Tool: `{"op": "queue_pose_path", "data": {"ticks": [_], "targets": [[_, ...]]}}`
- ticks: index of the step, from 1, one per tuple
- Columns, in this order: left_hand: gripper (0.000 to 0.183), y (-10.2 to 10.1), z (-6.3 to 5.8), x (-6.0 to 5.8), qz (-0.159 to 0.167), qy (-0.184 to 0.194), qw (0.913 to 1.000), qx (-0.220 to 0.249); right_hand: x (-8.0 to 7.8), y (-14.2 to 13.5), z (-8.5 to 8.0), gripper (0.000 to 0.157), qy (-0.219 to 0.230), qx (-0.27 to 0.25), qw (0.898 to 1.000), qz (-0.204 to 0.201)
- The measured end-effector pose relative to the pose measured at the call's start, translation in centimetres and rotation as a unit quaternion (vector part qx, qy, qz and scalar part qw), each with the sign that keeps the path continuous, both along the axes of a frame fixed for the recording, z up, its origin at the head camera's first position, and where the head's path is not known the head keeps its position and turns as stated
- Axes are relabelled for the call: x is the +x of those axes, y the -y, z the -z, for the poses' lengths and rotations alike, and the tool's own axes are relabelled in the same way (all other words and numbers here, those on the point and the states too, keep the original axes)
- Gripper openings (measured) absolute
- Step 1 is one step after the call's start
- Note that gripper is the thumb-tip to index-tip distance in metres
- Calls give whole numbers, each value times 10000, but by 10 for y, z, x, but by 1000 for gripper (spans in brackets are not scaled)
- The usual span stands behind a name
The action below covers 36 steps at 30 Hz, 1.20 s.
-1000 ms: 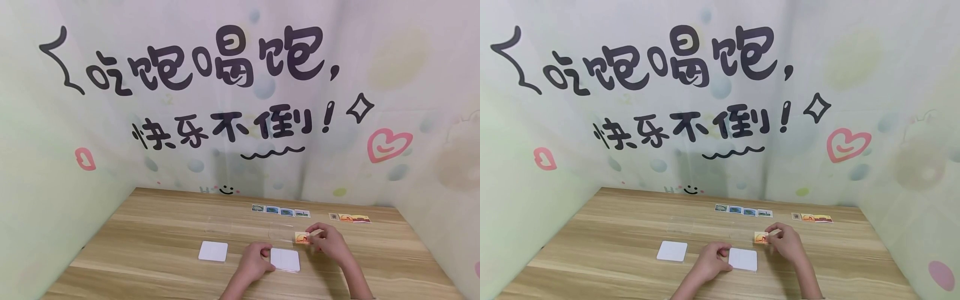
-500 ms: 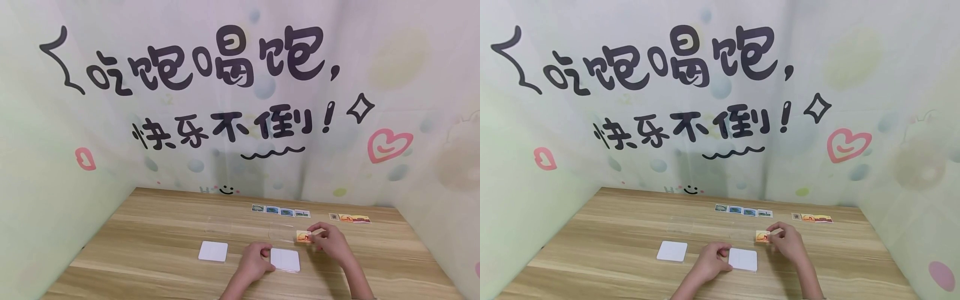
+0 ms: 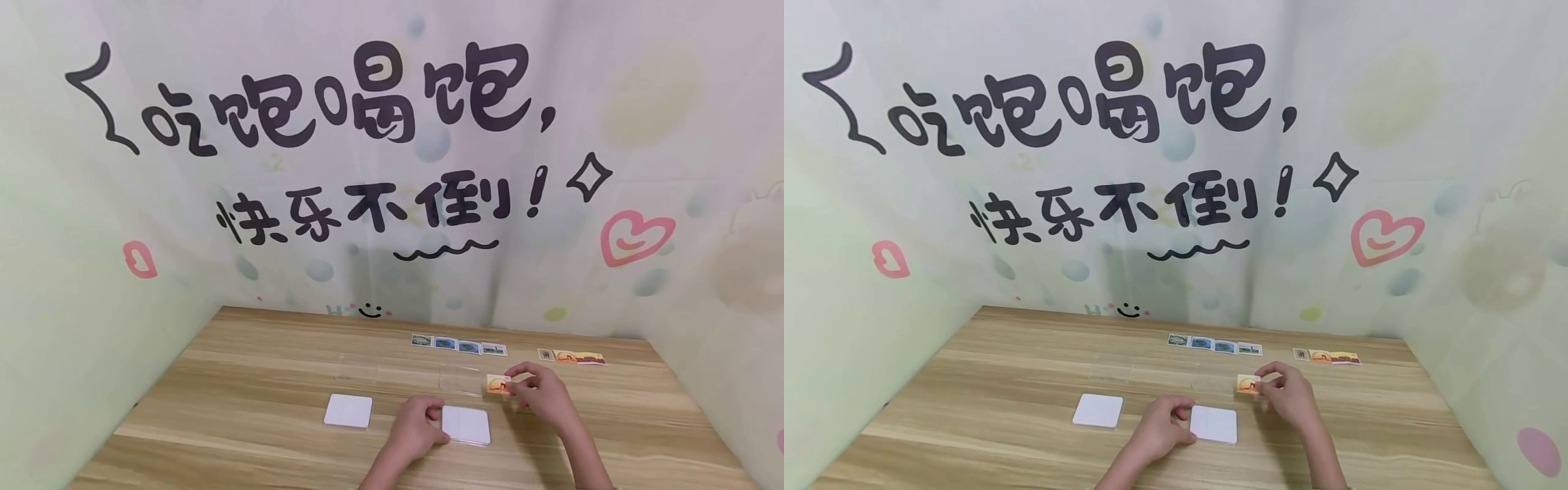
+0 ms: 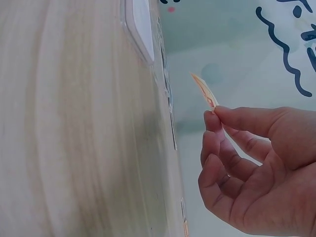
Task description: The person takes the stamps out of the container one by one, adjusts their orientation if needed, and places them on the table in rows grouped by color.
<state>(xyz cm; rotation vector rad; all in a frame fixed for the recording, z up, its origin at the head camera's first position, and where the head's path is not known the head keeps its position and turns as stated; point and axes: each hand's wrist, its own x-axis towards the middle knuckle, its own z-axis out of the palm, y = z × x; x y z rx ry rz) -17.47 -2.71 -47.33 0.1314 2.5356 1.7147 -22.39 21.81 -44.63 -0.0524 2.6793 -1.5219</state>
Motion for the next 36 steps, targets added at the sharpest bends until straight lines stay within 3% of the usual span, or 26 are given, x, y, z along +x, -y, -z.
{"op": "queue_pose_path", "data": {"ticks": [36], "targets": [[49, -1, 2, 0, -30, -10, 10000, -20, -4, -8, 0, 20, -60, 44, 9998, 199]]}}
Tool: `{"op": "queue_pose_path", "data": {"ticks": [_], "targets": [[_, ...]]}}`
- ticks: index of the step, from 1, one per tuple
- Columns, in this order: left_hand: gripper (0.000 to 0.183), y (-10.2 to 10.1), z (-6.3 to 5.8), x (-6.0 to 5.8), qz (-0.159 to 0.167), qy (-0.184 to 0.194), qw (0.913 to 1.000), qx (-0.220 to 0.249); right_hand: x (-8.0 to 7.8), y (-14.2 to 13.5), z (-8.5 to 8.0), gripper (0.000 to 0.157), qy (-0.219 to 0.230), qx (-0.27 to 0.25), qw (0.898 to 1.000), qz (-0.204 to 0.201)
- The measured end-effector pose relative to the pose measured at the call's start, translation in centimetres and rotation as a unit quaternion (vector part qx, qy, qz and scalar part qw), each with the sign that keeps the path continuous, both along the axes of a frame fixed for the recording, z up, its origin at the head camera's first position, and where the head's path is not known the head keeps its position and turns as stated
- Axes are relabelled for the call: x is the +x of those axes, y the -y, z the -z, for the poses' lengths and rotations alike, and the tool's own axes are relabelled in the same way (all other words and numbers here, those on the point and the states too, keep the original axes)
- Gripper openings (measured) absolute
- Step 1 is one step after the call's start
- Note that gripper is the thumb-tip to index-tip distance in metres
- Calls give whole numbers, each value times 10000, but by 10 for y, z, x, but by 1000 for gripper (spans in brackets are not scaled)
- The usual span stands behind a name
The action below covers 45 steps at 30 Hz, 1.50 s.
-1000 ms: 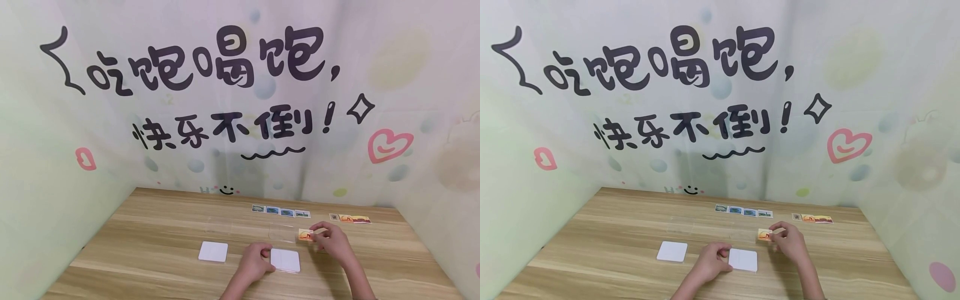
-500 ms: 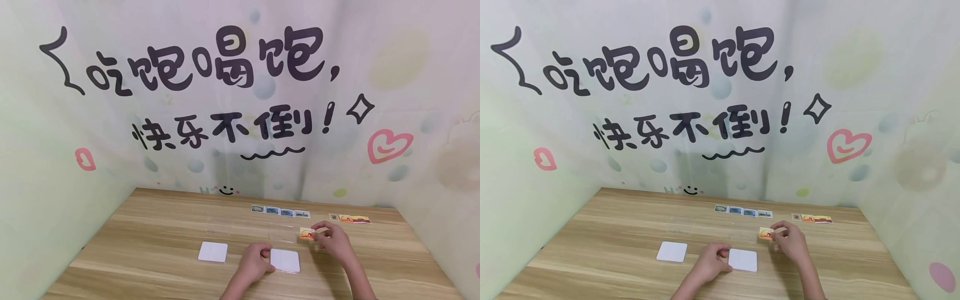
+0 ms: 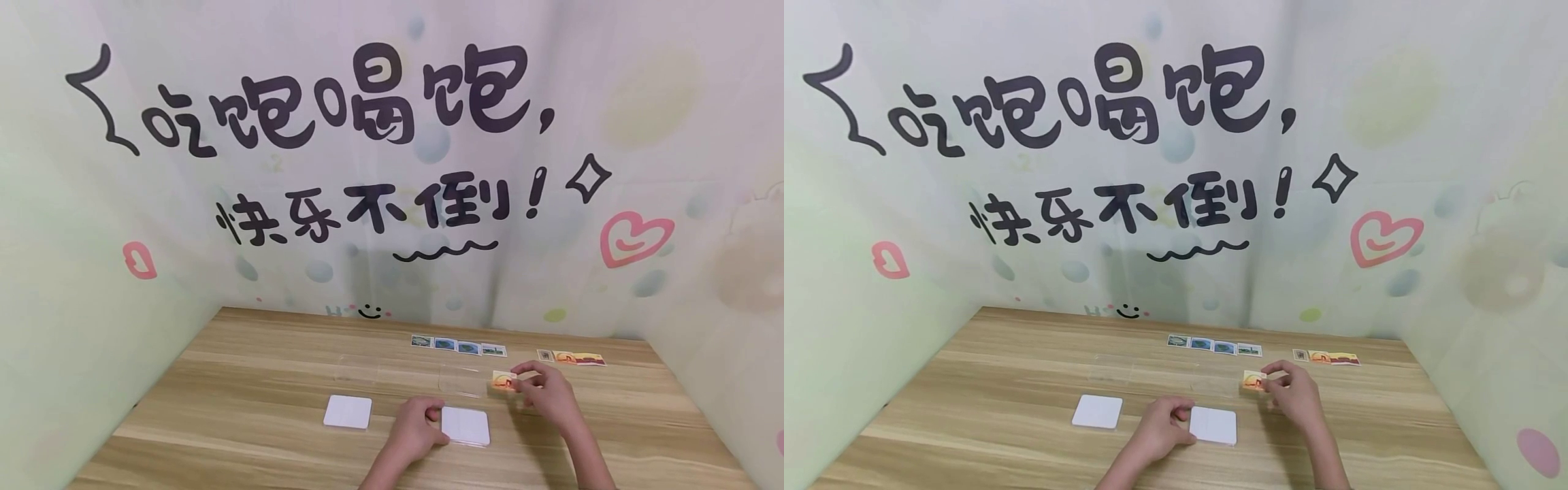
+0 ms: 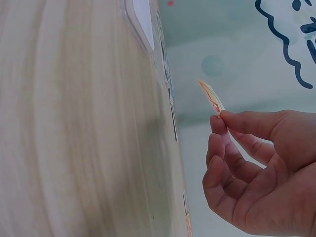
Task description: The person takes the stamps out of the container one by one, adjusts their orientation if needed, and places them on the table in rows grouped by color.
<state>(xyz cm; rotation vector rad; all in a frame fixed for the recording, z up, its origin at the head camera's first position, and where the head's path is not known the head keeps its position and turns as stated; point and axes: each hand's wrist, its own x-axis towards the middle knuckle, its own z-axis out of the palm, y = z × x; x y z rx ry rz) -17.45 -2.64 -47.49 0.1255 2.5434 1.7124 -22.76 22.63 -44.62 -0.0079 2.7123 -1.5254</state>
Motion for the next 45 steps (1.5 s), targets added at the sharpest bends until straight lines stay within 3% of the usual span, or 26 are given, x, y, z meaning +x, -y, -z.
{"op": "queue_pose_path", "data": {"ticks": [45], "targets": [[50, 0, -1, 2, -89, -59, 9997, -225, -5, -8, 6, 23, -199, 95, 9996, 149]]}}
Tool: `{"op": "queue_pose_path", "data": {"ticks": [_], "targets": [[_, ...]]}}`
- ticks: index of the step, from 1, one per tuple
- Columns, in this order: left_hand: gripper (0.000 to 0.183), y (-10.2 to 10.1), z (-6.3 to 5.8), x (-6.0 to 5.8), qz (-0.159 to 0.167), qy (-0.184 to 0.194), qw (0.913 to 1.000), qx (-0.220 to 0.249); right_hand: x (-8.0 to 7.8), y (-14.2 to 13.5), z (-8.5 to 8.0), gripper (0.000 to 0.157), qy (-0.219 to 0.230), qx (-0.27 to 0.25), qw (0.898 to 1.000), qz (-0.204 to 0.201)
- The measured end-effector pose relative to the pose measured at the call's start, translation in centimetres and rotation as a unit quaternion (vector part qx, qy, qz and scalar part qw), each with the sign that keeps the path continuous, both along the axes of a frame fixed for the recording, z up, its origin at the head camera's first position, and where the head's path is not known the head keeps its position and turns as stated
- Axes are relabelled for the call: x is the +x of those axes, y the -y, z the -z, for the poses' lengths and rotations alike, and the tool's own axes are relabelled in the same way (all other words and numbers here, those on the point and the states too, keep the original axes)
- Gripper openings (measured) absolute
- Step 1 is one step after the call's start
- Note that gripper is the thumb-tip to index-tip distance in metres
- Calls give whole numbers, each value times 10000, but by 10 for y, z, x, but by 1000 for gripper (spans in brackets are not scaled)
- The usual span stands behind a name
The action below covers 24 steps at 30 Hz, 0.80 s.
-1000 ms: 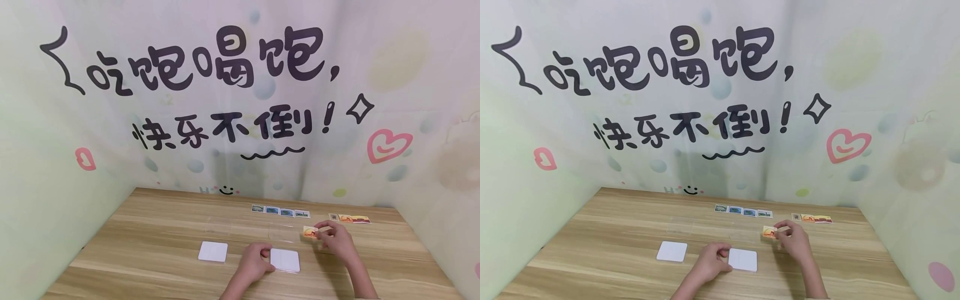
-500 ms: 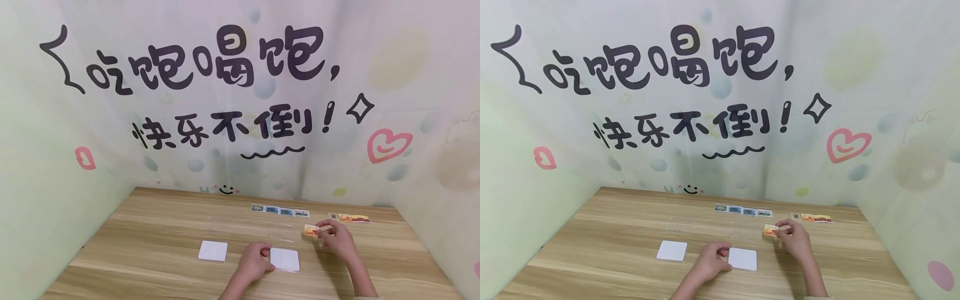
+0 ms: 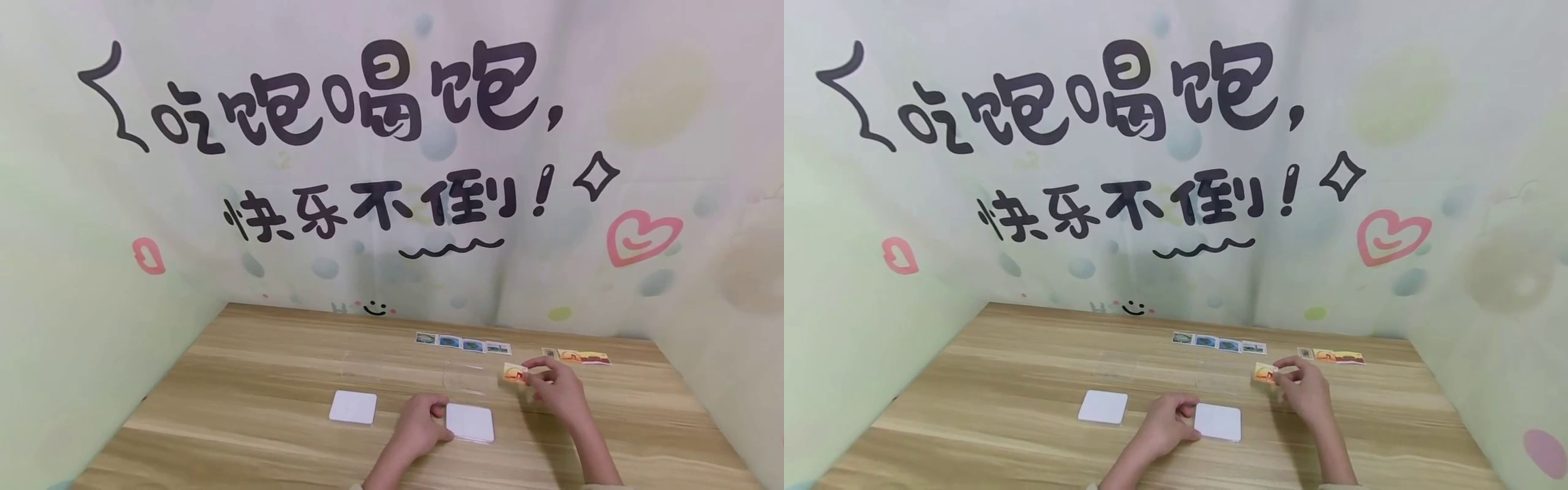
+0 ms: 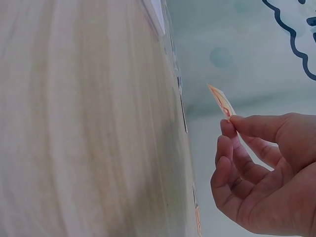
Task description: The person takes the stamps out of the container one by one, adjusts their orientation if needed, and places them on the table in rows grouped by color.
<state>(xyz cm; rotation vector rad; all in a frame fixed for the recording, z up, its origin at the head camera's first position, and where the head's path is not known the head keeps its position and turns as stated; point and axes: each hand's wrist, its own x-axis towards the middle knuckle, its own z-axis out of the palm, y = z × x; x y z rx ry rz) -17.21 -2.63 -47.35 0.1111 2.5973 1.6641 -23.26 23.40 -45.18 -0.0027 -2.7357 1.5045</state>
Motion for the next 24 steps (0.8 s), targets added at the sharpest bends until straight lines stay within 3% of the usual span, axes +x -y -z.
{"op": "queue_pose_path", "data": {"ticks": [24], "targets": [[50, 0, 0, -1, 19, -77, 10000, 3, -9, -12, 2, 26, -7, 155, 9999, 31]]}}
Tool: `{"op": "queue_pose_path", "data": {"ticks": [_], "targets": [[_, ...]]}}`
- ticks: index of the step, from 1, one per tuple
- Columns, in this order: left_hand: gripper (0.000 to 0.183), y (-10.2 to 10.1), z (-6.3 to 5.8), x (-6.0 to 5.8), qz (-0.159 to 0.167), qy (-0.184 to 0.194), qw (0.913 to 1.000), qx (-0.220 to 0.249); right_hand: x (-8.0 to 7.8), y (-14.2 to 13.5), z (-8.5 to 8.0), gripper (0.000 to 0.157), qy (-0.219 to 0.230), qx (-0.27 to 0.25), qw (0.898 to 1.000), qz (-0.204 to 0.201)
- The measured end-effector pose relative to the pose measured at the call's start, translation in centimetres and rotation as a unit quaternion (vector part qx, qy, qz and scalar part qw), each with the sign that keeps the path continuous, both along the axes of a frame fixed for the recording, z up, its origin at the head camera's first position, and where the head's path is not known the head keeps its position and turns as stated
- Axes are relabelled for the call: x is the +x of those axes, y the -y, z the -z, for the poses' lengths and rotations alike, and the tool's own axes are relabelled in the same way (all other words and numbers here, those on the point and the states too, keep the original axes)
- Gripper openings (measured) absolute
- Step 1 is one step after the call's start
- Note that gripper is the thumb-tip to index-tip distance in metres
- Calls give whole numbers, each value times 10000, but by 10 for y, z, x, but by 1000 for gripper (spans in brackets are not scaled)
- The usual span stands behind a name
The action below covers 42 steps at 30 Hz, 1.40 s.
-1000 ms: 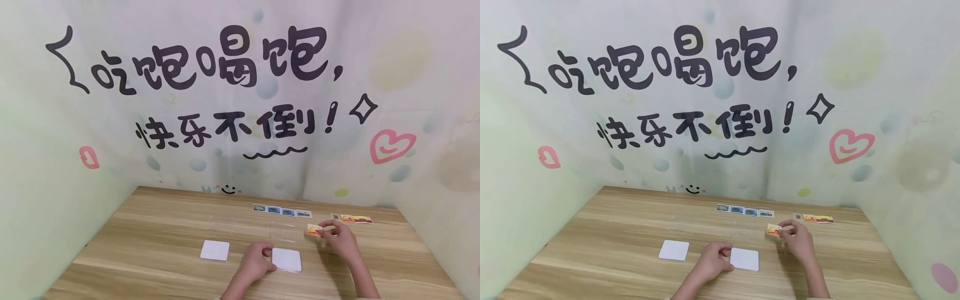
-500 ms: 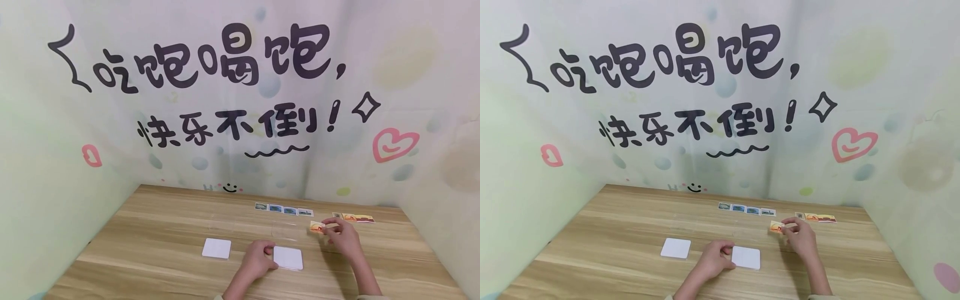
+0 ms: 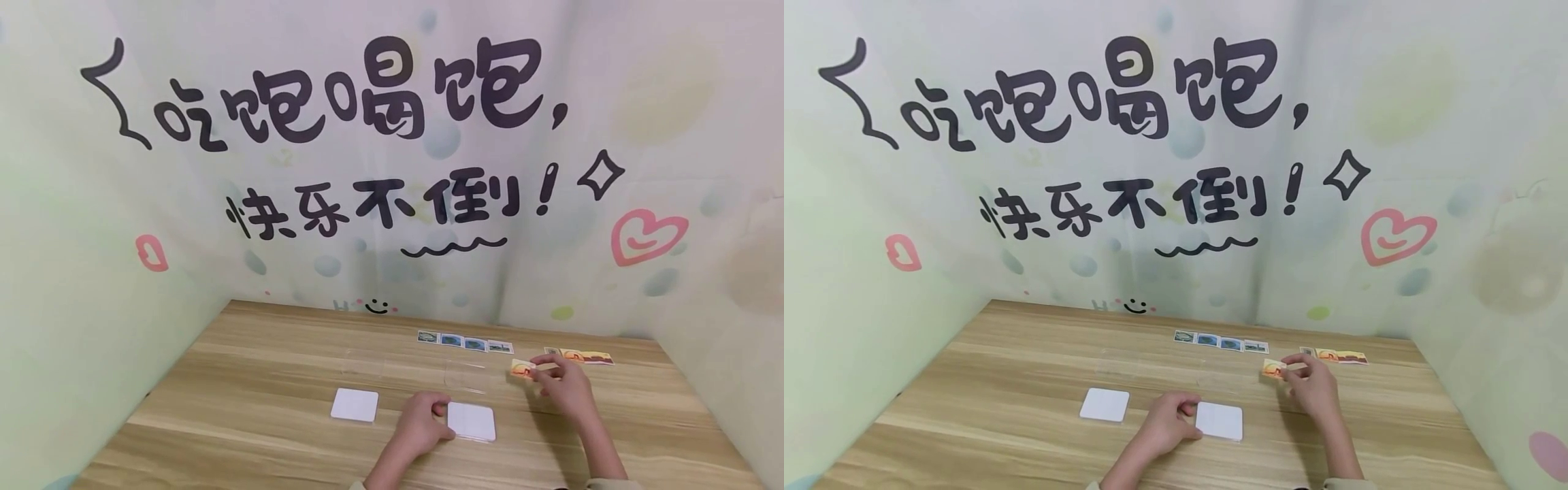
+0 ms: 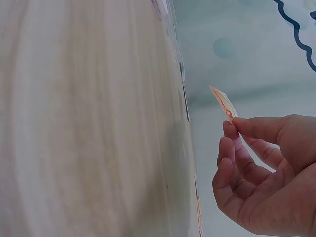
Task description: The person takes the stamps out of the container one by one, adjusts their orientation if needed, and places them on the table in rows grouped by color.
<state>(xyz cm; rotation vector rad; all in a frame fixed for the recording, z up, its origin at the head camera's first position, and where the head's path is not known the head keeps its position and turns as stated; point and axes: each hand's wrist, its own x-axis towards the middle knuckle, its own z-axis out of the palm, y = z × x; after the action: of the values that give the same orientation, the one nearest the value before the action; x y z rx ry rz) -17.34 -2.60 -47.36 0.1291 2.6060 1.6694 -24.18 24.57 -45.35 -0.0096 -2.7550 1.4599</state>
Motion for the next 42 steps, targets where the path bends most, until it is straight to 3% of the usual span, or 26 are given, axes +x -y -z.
{"op": "queue_pose_path", "data": {"ticks": [42], "targets": [[48, 1, 1, 0, 24, 41, 9999, 104, -16, -8, -7, 27, -264, 101, 9996, -94]]}}
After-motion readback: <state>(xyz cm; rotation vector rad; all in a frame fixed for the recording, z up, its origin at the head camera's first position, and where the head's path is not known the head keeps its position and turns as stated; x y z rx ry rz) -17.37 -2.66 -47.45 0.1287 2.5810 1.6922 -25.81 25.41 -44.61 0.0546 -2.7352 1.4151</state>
